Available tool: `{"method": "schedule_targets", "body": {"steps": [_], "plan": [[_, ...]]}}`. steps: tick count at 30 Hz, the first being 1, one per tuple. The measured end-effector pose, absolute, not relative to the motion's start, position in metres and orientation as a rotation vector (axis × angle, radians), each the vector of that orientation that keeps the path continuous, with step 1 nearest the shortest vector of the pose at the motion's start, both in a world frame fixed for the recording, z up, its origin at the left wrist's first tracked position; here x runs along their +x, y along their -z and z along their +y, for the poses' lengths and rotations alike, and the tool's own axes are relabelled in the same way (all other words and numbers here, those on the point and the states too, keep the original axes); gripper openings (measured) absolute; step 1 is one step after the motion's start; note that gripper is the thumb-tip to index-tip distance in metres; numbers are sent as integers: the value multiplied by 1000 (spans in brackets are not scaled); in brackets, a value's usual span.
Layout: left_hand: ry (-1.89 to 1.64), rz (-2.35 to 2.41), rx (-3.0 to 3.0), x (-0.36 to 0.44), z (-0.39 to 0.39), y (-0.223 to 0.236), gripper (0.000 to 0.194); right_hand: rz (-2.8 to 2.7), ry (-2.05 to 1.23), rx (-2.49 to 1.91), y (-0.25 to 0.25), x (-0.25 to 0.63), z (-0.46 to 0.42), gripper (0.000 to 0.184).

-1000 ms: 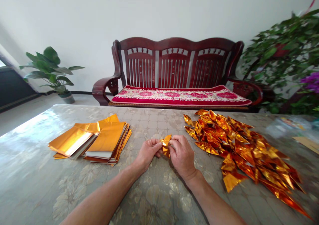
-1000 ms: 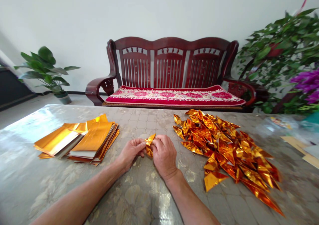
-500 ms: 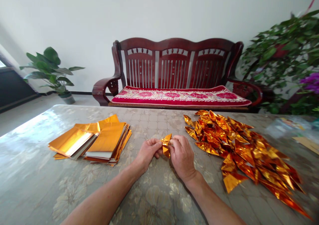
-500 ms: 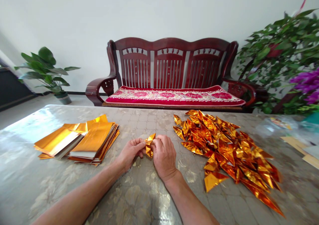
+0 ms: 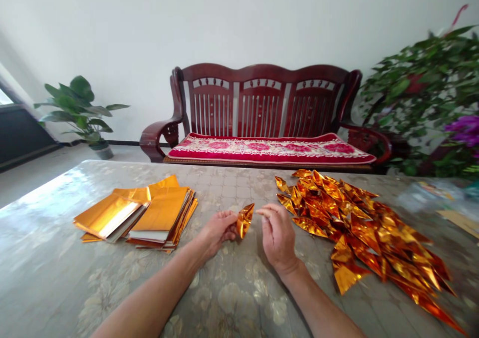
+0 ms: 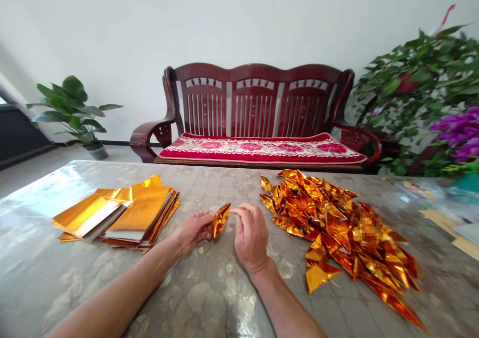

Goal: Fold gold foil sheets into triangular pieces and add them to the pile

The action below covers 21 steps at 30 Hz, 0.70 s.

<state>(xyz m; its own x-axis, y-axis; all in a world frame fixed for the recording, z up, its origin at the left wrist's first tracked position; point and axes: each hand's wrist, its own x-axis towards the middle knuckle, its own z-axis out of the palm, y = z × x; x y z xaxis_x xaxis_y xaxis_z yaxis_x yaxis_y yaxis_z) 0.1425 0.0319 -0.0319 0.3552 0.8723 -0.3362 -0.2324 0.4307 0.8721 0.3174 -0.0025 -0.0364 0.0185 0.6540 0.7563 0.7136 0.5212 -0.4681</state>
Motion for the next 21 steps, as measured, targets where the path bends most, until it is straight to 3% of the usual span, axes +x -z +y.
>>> {"method": "schedule_targets", "body": {"steps": [8,16,21], "plan": [[-615,904,762,129,35,21,31,-1776,-193,-959,39,333,8,35],[-494,913,817,130,35,19,29,-1986,-273,-875,36,329,5,27],[-775,1135,1082,129,40,28,33,-1987,-233,-960,37,337,9,19]]}}
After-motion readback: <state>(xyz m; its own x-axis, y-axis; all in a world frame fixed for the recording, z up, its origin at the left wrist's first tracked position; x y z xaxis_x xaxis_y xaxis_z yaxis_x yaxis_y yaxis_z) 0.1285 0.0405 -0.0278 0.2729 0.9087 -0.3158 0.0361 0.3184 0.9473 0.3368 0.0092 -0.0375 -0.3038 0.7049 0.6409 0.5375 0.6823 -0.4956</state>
